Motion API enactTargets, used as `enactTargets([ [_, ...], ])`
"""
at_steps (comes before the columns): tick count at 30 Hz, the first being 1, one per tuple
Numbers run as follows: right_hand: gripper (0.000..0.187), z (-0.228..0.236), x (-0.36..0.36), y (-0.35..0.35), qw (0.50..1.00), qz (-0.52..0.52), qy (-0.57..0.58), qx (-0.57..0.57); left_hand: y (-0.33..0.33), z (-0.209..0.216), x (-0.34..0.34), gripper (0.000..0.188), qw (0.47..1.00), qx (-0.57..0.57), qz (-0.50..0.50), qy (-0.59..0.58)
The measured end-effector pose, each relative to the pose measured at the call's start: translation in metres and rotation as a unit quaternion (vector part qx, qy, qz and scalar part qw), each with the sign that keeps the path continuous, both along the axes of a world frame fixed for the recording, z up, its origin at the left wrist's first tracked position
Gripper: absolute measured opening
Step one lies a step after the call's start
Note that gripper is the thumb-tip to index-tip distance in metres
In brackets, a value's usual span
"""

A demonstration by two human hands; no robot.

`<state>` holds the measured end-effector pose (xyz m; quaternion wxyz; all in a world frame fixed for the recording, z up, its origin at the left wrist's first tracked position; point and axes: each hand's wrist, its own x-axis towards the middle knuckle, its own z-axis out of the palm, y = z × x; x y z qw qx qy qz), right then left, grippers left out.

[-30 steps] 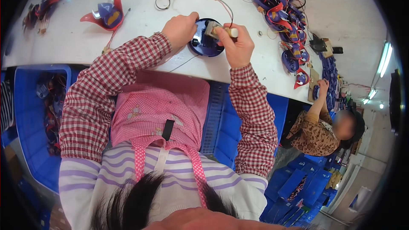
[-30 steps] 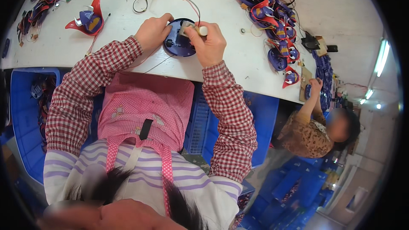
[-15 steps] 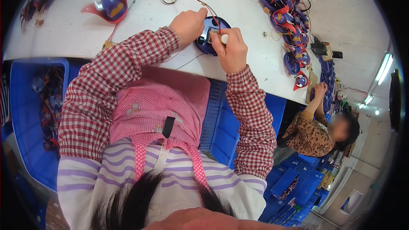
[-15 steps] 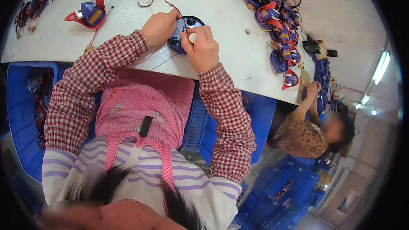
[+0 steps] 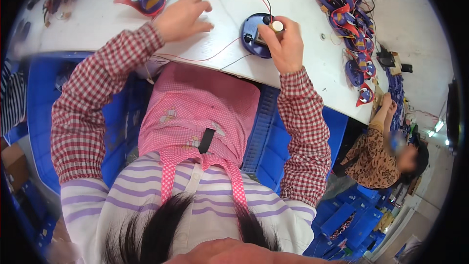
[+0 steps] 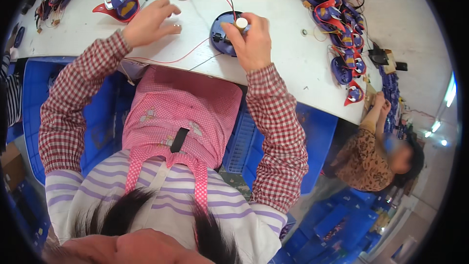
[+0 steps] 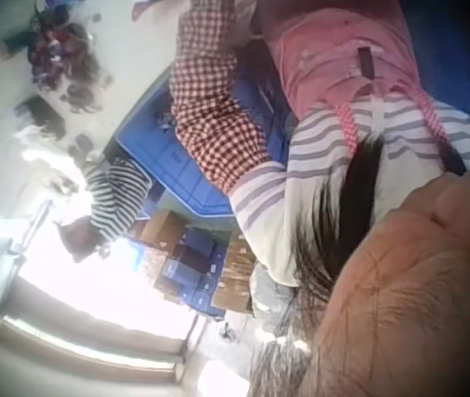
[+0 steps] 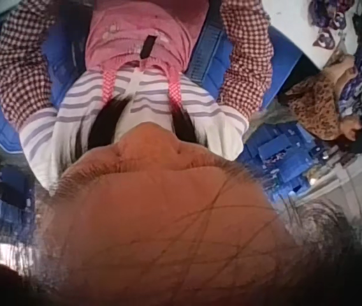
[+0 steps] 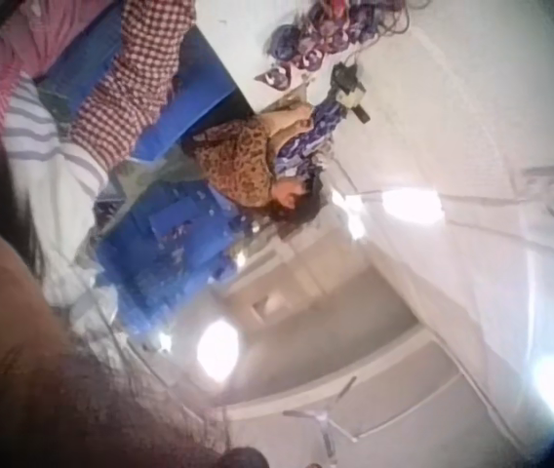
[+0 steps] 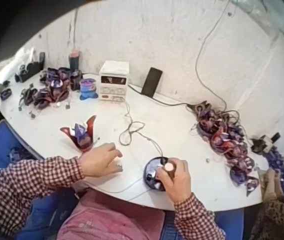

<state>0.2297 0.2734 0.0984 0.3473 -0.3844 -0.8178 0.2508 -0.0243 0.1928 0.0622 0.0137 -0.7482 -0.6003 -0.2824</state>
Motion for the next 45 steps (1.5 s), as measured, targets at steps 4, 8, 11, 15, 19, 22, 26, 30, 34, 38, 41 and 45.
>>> enactTargets([
  [4,0.033,0.011,0.006,-0.035,0.991,-0.005,0.047,0.129,-0.019,-0.006,0.007,0.018,0.997,-0.061,0.038,-0.007],
  [8,0.024,0.005,-0.023,-0.061,0.983,0.135,0.033,0.12,-0.03,-0.003,0.005,0.014,0.993,-0.099,-0.017,-0.062],
  [11,0.021,-0.01,-0.051,-0.06,0.989,0.146,0.022,0.013,-0.033,0.0,0.002,0.012,0.984,-0.114,-0.079,-0.111],
  [15,0.018,-0.023,-0.076,-0.06,0.98,0.189,-0.048,-0.035,-0.047,-0.004,-0.001,0.01,0.992,-0.035,-0.072,-0.097],
  [19,0.015,-0.038,-0.079,-0.052,0.98,0.187,-0.062,-0.03,-0.107,0.023,0.014,0.012,0.968,0.118,0.095,-0.201],
  [22,0.012,-0.03,-0.081,-0.05,0.979,0.178,-0.069,-0.066,-0.182,-0.006,0.031,0.033,0.853,0.121,0.275,-0.426],
  [26,0.012,-0.03,-0.081,-0.047,0.977,0.203,-0.051,-0.047,-0.19,-0.062,0.045,0.053,0.826,-0.019,0.386,-0.411],
  [30,0.016,-0.027,-0.083,-0.049,0.971,0.197,-0.072,-0.11,-0.161,-0.114,0.02,0.05,0.877,-0.115,0.387,-0.259],
  [34,0.022,-0.026,-0.101,-0.056,0.971,0.119,-0.074,0.193,-0.163,-0.151,0.007,0.038,0.827,-0.155,0.282,-0.46],
  [38,0.041,-0.019,-0.141,-0.089,0.955,0.204,0.001,0.217,-0.177,-0.11,0.028,0.019,0.625,-0.192,0.233,-0.72],
  [41,0.042,-0.01,-0.173,-0.124,0.955,0.232,-0.042,0.182,-0.194,-0.083,0.045,0.011,0.838,-0.093,0.245,-0.479],
  [45,0.043,-0.009,-0.201,-0.133,0.934,0.175,-0.259,0.173,-0.212,-0.051,0.055,0.01,0.867,-0.072,0.193,-0.455],
])
